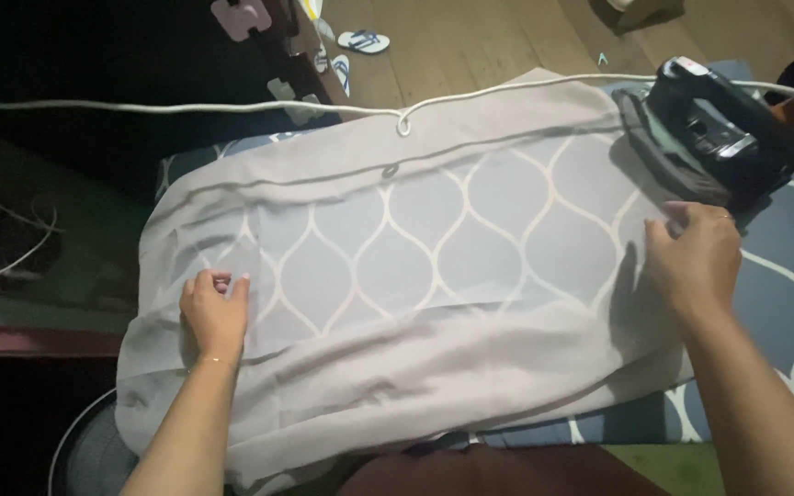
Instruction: The person irons a white cloth on a patterned ironing board. They repeatedly smooth the fabric with one hand and move the iron with the other, periodically lifting and repositioning the cloth to cover different areas.
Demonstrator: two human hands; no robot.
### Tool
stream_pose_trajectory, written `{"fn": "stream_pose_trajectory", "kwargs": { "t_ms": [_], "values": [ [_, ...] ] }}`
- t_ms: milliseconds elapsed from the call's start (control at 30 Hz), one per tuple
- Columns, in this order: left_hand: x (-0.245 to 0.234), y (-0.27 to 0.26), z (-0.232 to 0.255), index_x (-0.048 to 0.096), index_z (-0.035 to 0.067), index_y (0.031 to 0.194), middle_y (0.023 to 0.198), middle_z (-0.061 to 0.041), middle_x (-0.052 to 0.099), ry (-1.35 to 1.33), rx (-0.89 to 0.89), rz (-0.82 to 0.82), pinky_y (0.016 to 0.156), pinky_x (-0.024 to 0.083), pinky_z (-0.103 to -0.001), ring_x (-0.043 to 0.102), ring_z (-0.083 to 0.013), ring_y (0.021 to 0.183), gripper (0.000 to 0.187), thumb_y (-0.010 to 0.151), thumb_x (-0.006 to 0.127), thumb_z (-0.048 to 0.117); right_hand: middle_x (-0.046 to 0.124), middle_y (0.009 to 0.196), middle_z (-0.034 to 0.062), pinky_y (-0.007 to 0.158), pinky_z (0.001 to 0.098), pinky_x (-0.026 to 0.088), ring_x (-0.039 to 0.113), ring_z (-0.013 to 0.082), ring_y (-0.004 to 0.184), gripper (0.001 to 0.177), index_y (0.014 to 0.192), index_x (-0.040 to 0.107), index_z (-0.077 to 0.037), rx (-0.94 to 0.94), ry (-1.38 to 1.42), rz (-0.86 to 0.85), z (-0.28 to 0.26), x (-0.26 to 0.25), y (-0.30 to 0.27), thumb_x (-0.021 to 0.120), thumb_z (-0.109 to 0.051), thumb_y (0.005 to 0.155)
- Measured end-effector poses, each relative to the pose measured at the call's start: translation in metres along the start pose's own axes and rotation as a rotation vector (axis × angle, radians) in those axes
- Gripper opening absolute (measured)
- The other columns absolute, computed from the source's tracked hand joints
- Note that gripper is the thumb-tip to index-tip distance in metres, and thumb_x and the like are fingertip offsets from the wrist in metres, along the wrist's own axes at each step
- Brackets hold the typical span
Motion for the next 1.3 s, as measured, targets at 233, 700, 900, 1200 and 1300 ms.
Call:
{"fn": "stream_pose_trajectory", "kwargs": {
  "t_ms": [233, 700, 900, 1200, 1300],
  "values": [
    [-0.001, 0.007, -0.067, 0.067, 0.003, 0.110, 0.120, -0.026, 0.055, 0.093, -0.274, 0.010, 0.105, 0.037, -0.053, 0.052, -0.0504, 0.110, 0.053, 0.074, 0.092, 0.034, 0.075, 0.103, 0.0353, 0.083, 0.0589, 0.052, 0.067, 0.0560, 0.101, 0.047, 0.112, 0.077, 0.006, 0.219, -0.181, -0.281, -0.008, 0.013, 0.022, 0.072, -0.037, 0.094],
    [0.027, 0.009, -0.124, 0.077, 0.018, 0.085, 0.083, -0.011, 0.077, 0.226, -0.228, -0.223, 0.090, 0.049, -0.046, 0.069, -0.0418, 0.089, 0.020, 0.082, 0.057, 0.014, 0.046, 0.070, -0.0024, 0.050, 0.0226, 0.022, 0.030, 0.0073, 0.056, 0.012, 0.100, 0.071, -0.011, 0.367, 0.725, -0.465, -0.006, 0.001, 0.027, 0.074, -0.023, 0.098],
    [-0.037, 0.028, -0.104, 0.075, 0.013, 0.090, 0.092, -0.015, 0.077, 0.101, -0.124, -0.101, 0.083, 0.051, -0.046, 0.070, -0.0416, 0.087, 0.007, 0.094, 0.069, 0.013, 0.034, 0.070, -0.0080, 0.047, 0.0227, 0.017, 0.027, 0.0007, 0.055, 0.018, 0.101, 0.053, -0.013, 0.355, 1.007, -0.392, -0.014, -0.017, 0.041, 0.064, -0.021, 0.113],
    [-0.066, 0.125, -0.068, 0.061, 0.013, 0.103, 0.102, -0.011, 0.074, -0.116, -0.438, -0.031, 0.072, 0.055, -0.040, 0.072, -0.0261, 0.088, 0.021, 0.097, 0.081, 0.017, 0.068, 0.092, 0.0068, 0.055, 0.0201, 0.051, 0.067, 0.0086, 0.070, 0.016, 0.106, 0.061, -0.010, 0.397, 1.020, -0.405, -0.018, 0.074, 0.093, 0.074, -0.020, 0.104],
    [-0.023, 0.166, -0.104, 0.052, 0.015, 0.094, 0.099, -0.009, 0.074, -0.357, -0.382, 0.068, 0.050, 0.063, -0.030, 0.080, -0.0206, 0.076, 0.027, 0.099, 0.077, 0.006, 0.060, 0.103, 0.0137, 0.091, 0.0291, 0.074, 0.079, 0.0277, 0.093, 0.025, 0.115, 0.052, 0.006, 0.367, 1.080, -0.458, -0.078, 0.061, 0.104, 0.066, -0.013, 0.107]
  ]
}}
Point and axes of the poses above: each hand's wrist, its own y-axis towards the middle knuckle, its own x-axis out of the palm, z = x × y, the point moved 6 cm from there along y, towards the middle knuckle
